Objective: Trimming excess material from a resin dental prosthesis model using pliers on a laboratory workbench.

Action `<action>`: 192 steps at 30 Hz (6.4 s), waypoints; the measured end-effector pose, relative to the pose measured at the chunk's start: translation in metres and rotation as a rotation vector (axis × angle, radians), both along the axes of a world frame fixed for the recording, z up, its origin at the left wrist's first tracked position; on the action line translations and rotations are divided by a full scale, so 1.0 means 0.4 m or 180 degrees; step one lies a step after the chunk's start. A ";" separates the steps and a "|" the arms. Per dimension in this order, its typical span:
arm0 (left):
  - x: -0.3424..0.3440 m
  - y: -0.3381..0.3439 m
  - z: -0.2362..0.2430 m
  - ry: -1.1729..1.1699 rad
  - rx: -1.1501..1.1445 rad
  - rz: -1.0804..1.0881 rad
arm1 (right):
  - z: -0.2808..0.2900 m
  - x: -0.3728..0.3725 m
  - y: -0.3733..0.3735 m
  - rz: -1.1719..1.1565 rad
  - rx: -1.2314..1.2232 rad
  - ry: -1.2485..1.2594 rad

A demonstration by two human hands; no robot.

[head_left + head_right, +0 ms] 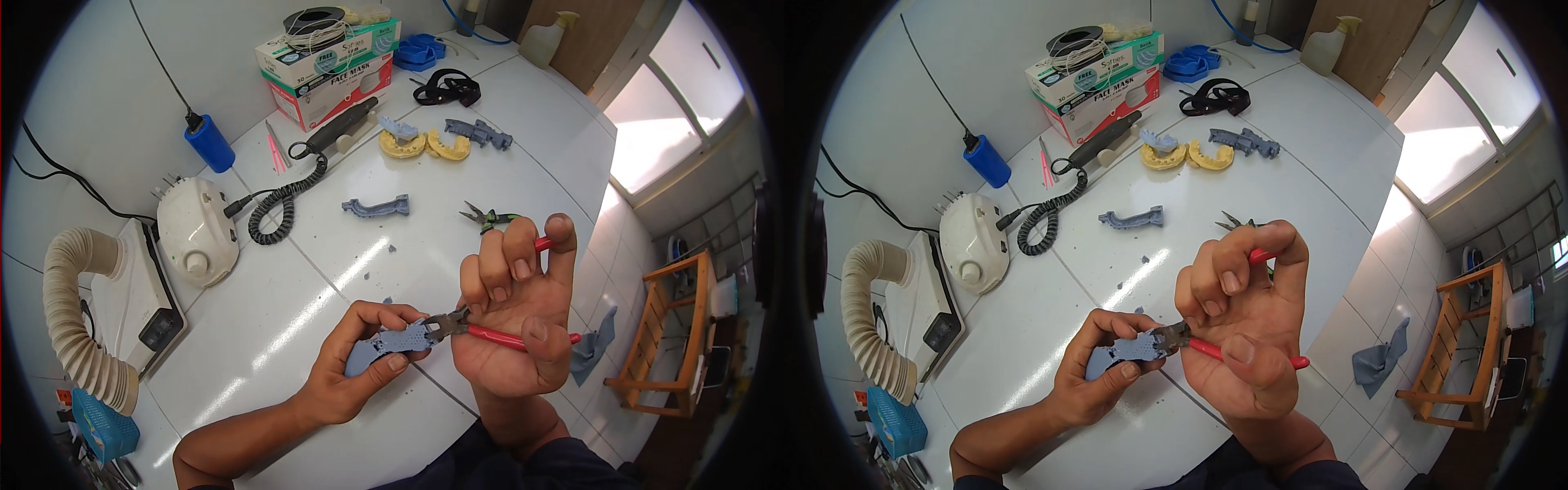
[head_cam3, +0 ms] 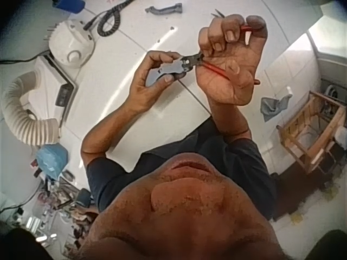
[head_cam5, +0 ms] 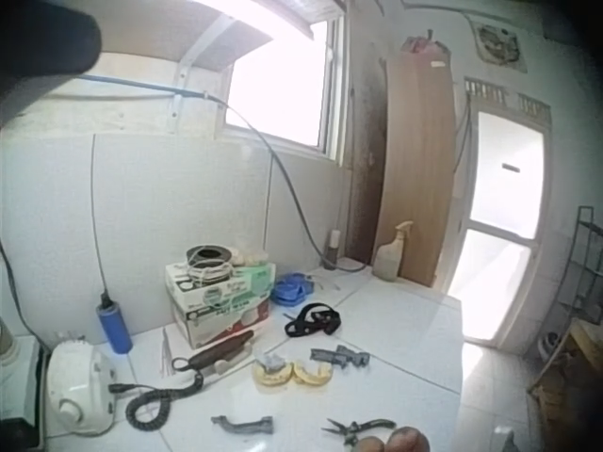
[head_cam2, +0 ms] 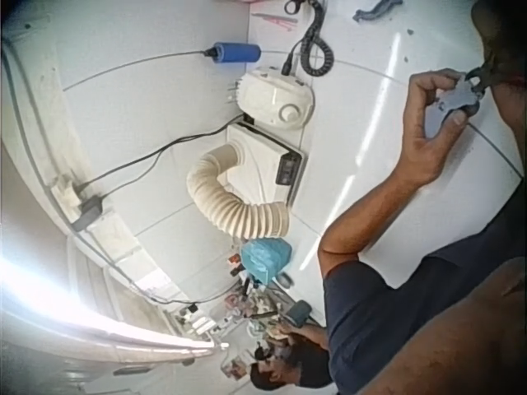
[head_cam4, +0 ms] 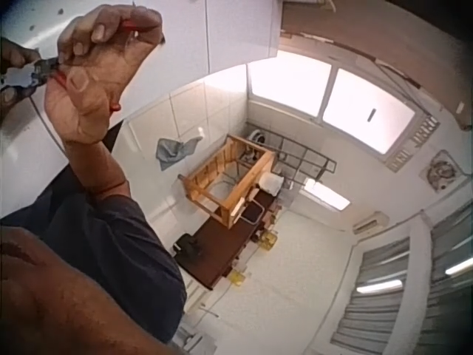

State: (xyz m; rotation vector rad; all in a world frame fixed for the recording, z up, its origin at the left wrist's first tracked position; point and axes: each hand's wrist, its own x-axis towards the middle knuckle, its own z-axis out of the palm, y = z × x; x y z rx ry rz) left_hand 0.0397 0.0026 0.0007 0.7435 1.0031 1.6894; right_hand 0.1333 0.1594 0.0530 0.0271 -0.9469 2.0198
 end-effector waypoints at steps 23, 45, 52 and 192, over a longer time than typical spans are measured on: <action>-0.014 0.006 -0.009 0.0663 0.0026 -0.0021 | 0.010 0.011 0.011 -0.0187 -0.0223 0.0087; -0.082 0.017 -0.014 -0.0136 -0.0374 0.0236 | -0.022 0.040 0.049 0.0494 0.0263 0.0579; -0.086 0.011 -0.030 0.0099 -0.0349 0.0220 | -0.014 0.019 0.027 0.0372 0.0970 0.0453; -0.060 0.010 -0.036 0.0051 -0.0060 -0.0162 | 0.014 0.037 -0.017 0.0910 0.0299 -0.0168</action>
